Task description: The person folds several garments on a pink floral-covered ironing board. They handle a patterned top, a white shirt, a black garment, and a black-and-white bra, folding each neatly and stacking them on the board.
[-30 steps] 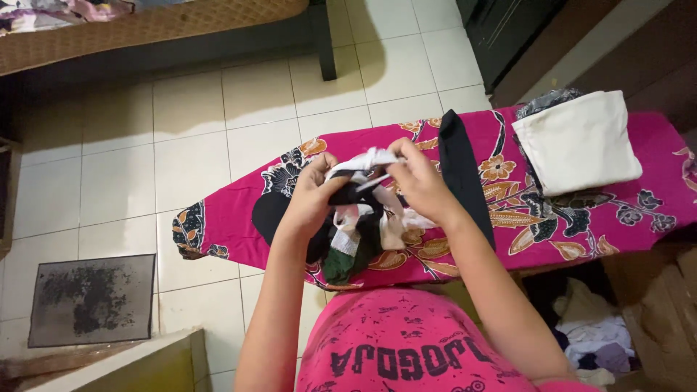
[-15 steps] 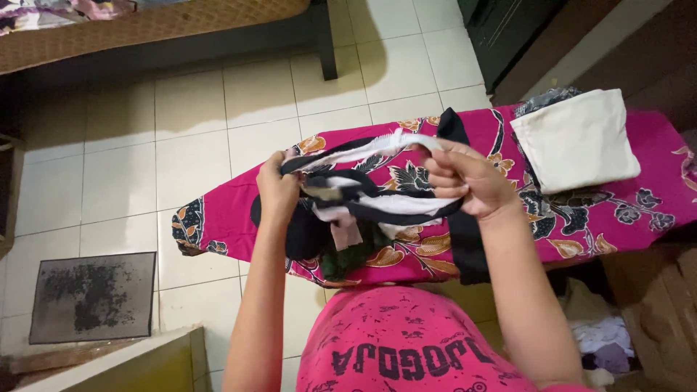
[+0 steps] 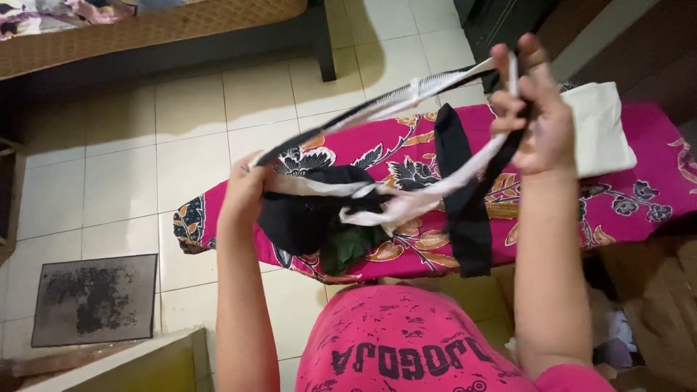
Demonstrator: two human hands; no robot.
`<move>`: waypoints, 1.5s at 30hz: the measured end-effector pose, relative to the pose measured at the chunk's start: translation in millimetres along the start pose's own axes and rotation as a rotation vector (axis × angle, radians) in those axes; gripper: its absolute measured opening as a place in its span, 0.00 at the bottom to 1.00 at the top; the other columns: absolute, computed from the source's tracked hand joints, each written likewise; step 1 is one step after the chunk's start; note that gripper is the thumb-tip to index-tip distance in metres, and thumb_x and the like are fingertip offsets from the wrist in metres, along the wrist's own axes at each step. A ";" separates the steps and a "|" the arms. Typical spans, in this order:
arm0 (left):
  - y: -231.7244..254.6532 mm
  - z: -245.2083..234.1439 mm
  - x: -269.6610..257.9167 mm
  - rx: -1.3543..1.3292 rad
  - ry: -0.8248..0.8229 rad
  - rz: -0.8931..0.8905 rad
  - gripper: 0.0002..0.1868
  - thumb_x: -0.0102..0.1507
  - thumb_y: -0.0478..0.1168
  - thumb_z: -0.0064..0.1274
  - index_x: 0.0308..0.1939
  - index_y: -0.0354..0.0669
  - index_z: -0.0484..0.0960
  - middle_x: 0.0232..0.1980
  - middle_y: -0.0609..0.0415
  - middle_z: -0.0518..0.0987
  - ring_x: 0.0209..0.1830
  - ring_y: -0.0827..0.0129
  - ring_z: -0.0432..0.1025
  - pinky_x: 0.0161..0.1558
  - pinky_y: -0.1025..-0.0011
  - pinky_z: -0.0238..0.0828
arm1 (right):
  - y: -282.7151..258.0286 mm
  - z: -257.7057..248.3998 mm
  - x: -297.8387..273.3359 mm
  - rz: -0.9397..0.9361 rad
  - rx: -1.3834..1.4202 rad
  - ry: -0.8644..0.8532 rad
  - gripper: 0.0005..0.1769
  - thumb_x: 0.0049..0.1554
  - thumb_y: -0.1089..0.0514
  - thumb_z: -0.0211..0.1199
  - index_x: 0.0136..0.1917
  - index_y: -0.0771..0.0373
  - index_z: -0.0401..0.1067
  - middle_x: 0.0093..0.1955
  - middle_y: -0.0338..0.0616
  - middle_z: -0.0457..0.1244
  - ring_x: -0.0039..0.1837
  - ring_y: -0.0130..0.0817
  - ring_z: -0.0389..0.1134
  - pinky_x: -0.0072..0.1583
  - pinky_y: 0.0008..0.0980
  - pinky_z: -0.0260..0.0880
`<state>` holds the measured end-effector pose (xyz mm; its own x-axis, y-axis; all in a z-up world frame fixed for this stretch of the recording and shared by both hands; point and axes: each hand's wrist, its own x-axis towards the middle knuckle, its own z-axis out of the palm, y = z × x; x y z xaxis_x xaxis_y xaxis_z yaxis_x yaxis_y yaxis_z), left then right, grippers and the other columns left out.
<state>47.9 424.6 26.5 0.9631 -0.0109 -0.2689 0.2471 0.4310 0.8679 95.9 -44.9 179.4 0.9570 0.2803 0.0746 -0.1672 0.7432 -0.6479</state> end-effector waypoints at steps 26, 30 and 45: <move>-31.5 177.4 -51.2 -0.156 -0.305 -0.177 0.22 0.71 0.51 0.45 0.60 0.39 0.75 0.49 0.59 0.79 0.45 0.79 0.73 0.44 0.75 0.69 | 99.0 90.0 -30.6 -0.230 -1.483 -0.513 0.29 0.58 0.69 0.54 0.73 0.63 0.65 0.64 0.56 0.67 0.64 0.54 0.70 0.68 0.46 0.63; -48.5 164.7 -40.8 -0.050 -0.327 -0.078 0.19 0.71 0.45 0.50 0.63 0.41 0.77 0.49 0.61 0.79 0.44 0.82 0.72 0.44 0.77 0.69 | 93.0 109.1 -29.5 -0.195 -1.477 -0.309 0.31 0.52 0.70 0.60 0.70 0.65 0.67 0.63 0.56 0.65 0.63 0.51 0.67 0.61 0.40 0.68; -72.1 194.5 -65.4 0.252 -0.584 0.051 0.12 0.70 0.42 0.53 0.52 0.36 0.79 0.41 0.58 0.80 0.42 0.74 0.74 0.49 0.73 0.73 | 89.6 67.9 -26.2 0.194 -0.262 0.041 0.18 0.63 0.71 0.51 0.64 0.64 0.71 0.55 0.42 0.67 0.56 0.29 0.69 0.60 0.29 0.73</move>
<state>-12.3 218.6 62.7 0.8559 -0.5170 -0.0143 0.1487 0.2194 0.9642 39.9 55.6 170.9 0.9230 0.3727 -0.0962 -0.2855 0.4955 -0.8203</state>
